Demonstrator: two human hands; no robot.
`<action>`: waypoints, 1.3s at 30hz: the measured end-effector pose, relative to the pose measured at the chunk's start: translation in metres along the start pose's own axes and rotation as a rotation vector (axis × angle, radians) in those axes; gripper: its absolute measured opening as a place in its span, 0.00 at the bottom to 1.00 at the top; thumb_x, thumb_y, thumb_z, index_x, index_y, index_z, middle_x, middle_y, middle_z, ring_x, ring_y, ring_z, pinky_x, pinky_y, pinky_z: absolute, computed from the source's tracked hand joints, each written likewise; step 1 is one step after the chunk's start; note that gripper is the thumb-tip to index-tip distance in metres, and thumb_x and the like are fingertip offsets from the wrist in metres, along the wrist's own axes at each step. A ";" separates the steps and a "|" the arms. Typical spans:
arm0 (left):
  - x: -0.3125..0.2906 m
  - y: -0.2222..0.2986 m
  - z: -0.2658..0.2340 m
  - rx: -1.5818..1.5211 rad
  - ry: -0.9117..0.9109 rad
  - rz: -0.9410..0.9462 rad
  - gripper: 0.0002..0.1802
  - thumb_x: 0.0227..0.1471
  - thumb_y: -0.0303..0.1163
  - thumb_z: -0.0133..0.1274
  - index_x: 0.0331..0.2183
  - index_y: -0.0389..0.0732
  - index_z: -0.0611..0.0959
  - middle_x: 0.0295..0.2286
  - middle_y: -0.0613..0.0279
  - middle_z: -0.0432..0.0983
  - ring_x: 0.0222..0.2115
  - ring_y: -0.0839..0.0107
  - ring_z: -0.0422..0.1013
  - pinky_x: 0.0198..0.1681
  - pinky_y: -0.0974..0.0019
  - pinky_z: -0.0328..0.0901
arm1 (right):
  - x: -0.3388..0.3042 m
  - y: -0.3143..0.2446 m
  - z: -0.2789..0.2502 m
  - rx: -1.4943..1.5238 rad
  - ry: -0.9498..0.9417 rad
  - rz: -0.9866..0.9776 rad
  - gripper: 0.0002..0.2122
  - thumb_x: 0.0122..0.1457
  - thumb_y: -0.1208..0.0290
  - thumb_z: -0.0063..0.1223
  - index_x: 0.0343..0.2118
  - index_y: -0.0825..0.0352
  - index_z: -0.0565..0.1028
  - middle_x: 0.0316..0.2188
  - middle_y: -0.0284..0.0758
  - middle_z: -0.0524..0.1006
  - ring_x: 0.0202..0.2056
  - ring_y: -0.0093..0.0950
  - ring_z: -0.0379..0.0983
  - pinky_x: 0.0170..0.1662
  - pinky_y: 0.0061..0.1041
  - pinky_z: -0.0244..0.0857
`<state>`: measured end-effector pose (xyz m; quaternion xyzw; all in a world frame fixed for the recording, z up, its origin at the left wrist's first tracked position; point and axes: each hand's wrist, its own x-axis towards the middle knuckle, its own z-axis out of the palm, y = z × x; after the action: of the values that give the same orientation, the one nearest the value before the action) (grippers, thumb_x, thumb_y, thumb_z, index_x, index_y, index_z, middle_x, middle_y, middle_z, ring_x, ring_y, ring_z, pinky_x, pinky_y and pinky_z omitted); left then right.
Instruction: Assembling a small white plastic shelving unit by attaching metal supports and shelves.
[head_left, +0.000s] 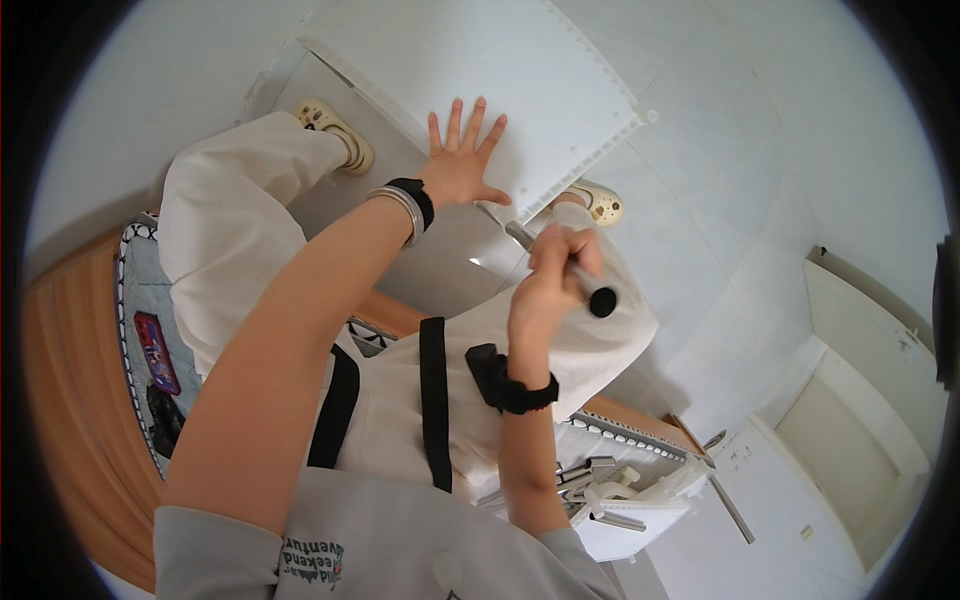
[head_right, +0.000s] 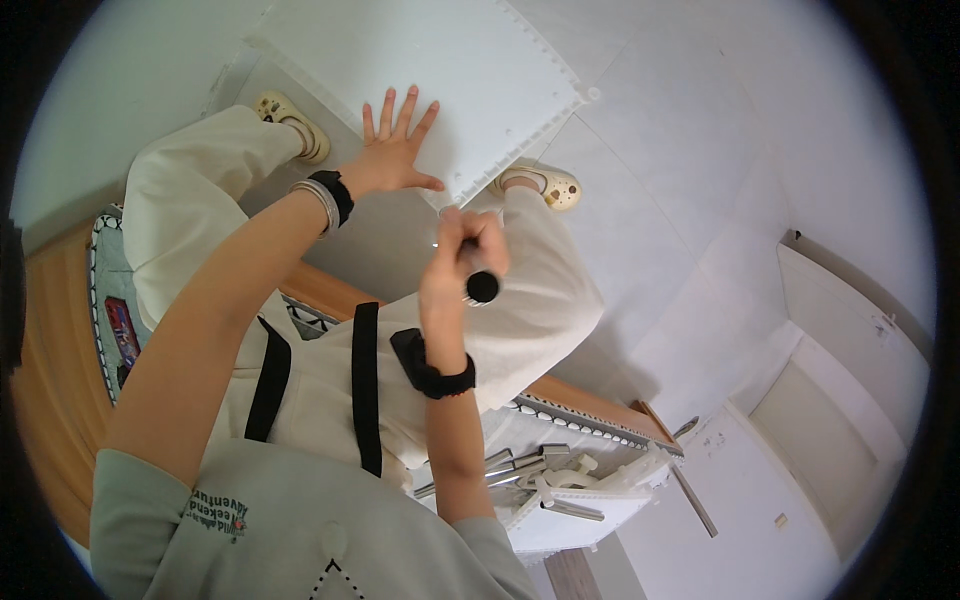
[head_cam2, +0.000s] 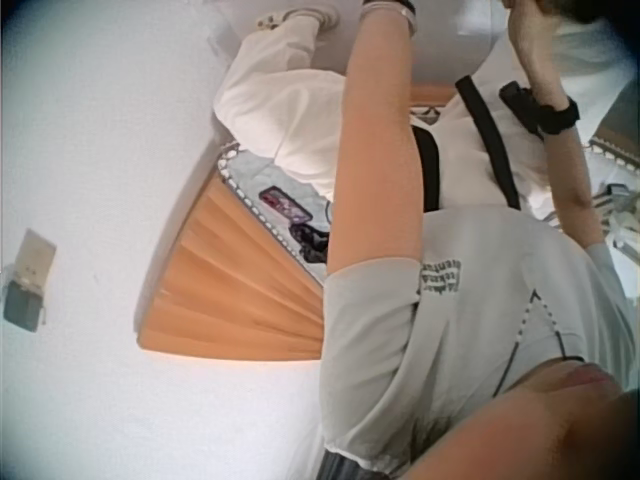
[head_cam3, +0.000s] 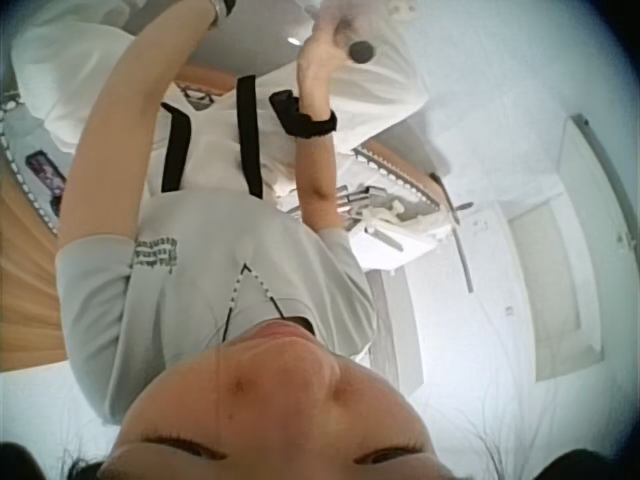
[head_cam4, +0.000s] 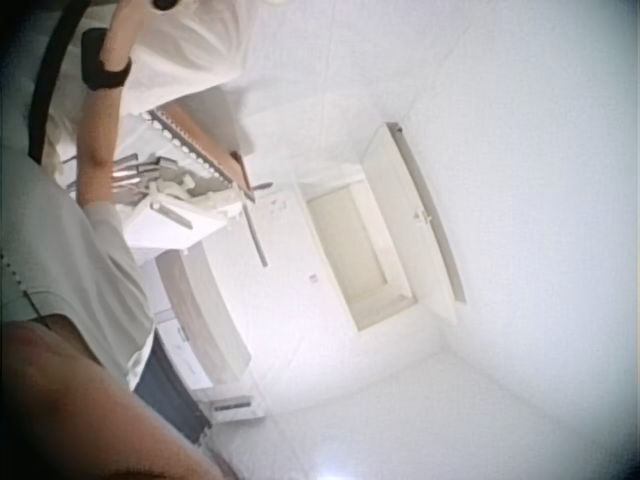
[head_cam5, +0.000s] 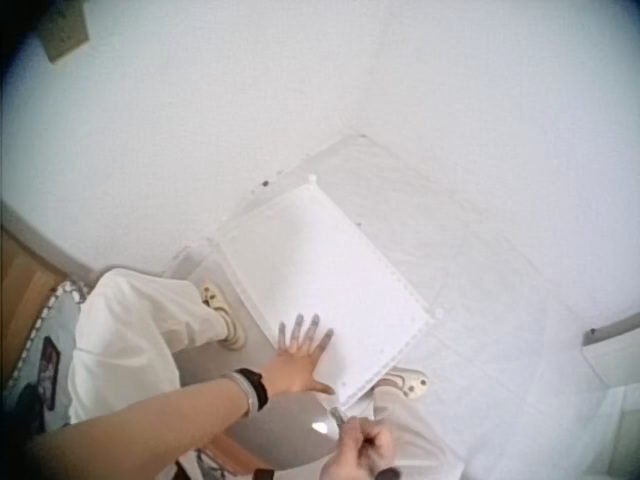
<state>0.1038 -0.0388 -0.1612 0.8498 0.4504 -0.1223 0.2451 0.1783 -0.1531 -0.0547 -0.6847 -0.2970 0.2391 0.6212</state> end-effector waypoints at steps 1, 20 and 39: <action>0.000 -0.001 -0.001 0.000 0.002 0.000 0.63 0.28 0.69 0.50 0.57 0.49 0.38 0.56 0.49 0.21 0.55 0.45 0.17 0.52 0.37 0.20 | -0.006 -0.001 0.003 0.001 -0.001 -0.002 0.13 0.51 0.81 0.43 0.14 0.64 0.56 0.11 0.26 0.58 0.16 0.14 0.51 0.20 0.16 0.46; -0.002 0.001 -0.004 -0.042 -0.003 0.024 0.62 0.29 0.68 0.50 0.57 0.48 0.40 0.56 0.47 0.21 0.55 0.44 0.17 0.52 0.37 0.20 | -0.001 -0.021 0.004 0.106 0.124 0.096 0.12 0.50 0.84 0.40 0.16 0.64 0.54 0.11 0.27 0.58 0.15 0.14 0.48 0.21 0.15 0.44; -0.005 0.001 0.000 -0.109 0.041 0.062 0.62 0.29 0.66 0.52 0.57 0.48 0.41 0.56 0.46 0.22 0.55 0.44 0.17 0.52 0.37 0.19 | -0.021 -0.022 0.009 0.052 0.153 0.013 0.13 0.50 0.85 0.38 0.16 0.63 0.53 0.12 0.27 0.55 0.16 0.16 0.49 0.21 0.16 0.44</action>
<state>0.1020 -0.0425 -0.1591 0.8511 0.4346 -0.0726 0.2853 0.1544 -0.1603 -0.0344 -0.6864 -0.2379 0.1975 0.6582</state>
